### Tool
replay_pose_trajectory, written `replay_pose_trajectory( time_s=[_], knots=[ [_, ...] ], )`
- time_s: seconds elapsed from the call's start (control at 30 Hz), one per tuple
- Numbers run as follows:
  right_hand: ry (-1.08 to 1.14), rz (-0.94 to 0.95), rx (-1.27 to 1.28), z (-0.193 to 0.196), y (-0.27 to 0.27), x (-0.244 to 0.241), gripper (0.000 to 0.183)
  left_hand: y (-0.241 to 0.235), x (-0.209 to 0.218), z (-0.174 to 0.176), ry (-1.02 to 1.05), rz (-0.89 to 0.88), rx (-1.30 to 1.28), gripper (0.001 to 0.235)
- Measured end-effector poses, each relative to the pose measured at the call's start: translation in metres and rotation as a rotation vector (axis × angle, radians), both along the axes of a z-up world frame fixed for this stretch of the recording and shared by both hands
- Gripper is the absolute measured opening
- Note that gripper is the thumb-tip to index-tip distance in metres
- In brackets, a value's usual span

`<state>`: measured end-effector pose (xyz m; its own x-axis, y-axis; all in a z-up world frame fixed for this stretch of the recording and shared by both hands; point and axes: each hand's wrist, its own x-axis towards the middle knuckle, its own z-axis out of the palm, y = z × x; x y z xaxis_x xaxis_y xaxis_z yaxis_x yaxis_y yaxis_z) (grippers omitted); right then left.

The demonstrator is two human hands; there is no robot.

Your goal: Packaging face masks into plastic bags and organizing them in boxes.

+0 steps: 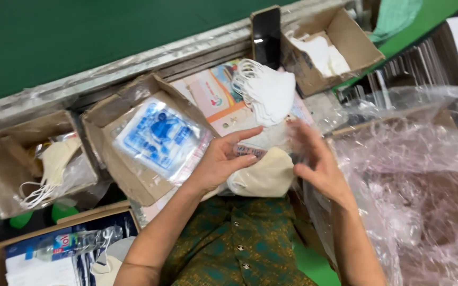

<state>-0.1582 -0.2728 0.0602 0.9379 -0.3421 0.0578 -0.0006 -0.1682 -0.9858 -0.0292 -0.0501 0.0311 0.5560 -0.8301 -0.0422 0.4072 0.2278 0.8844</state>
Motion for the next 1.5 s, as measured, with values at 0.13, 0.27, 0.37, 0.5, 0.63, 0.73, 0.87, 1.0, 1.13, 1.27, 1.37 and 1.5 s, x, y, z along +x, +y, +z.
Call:
replay_pose_trajectory(
  time_s=[0.13, 0.27, 0.37, 0.5, 0.63, 0.73, 0.87, 1.0, 1.13, 1.27, 1.37, 1.5],
  knots=[
    [0.179, 0.186, 0.132, -0.061, -0.022, 0.004, 0.047, 0.019, 0.005, -0.002, 0.001, 0.022, -0.016, 0.06],
    [0.199, 0.338, 0.151, -0.042, -0.016, 0.01, 0.036, 0.041, 0.014, -0.002, -0.023, 0.022, 0.05, 0.049],
    [0.199, 0.37, 0.173, -0.033, -0.018, 0.01, 0.039, 0.05, 0.02, -0.003, 0.125, -0.045, -0.058, 0.042],
    [0.114, 0.361, 0.207, -0.056, -0.036, 0.002, 0.033, 0.053, 0.024, -0.009, 0.461, -0.003, -0.218, 0.031],
    [0.03, 0.368, 0.313, -0.052, -0.025, 0.023, 0.019, 0.046, 0.035, -0.077, 0.244, 0.066, -0.513, 0.019],
    [-0.004, 0.327, 0.367, -0.05, -0.015, 0.045, 0.019, 0.046, 0.043, -0.047, 0.414, 0.087, -0.538, 0.015],
    [0.007, 0.324, 0.271, -0.07, -0.008, 0.08, 0.026, 0.059, 0.066, -0.036, -0.104, 0.241, -0.077, 0.031],
    [0.004, 0.267, 0.27, -0.063, 0.02, 0.145, 0.032, 0.084, 0.123, -0.037, -0.125, 0.298, -0.074, 0.041],
    [-0.185, 0.17, 0.348, -0.04, 0.004, 0.217, 0.023, 0.132, 0.215, -0.02, -0.726, 0.883, 0.194, 0.05],
    [-0.317, 0.076, 0.207, -0.01, -0.006, 0.248, 0.046, 0.183, 0.279, 0.015, -1.274, 1.216, 1.08, 0.094],
    [-0.412, -0.017, -0.459, -0.011, -0.003, 0.235, 0.065, 0.211, 0.324, 0.006, -1.03, 1.135, 1.453, 0.116],
    [-0.439, -0.165, -0.953, -0.014, 0.019, 0.189, 0.057, 0.228, 0.387, -0.066, -0.877, 1.053, 1.676, 0.097]
  ],
)
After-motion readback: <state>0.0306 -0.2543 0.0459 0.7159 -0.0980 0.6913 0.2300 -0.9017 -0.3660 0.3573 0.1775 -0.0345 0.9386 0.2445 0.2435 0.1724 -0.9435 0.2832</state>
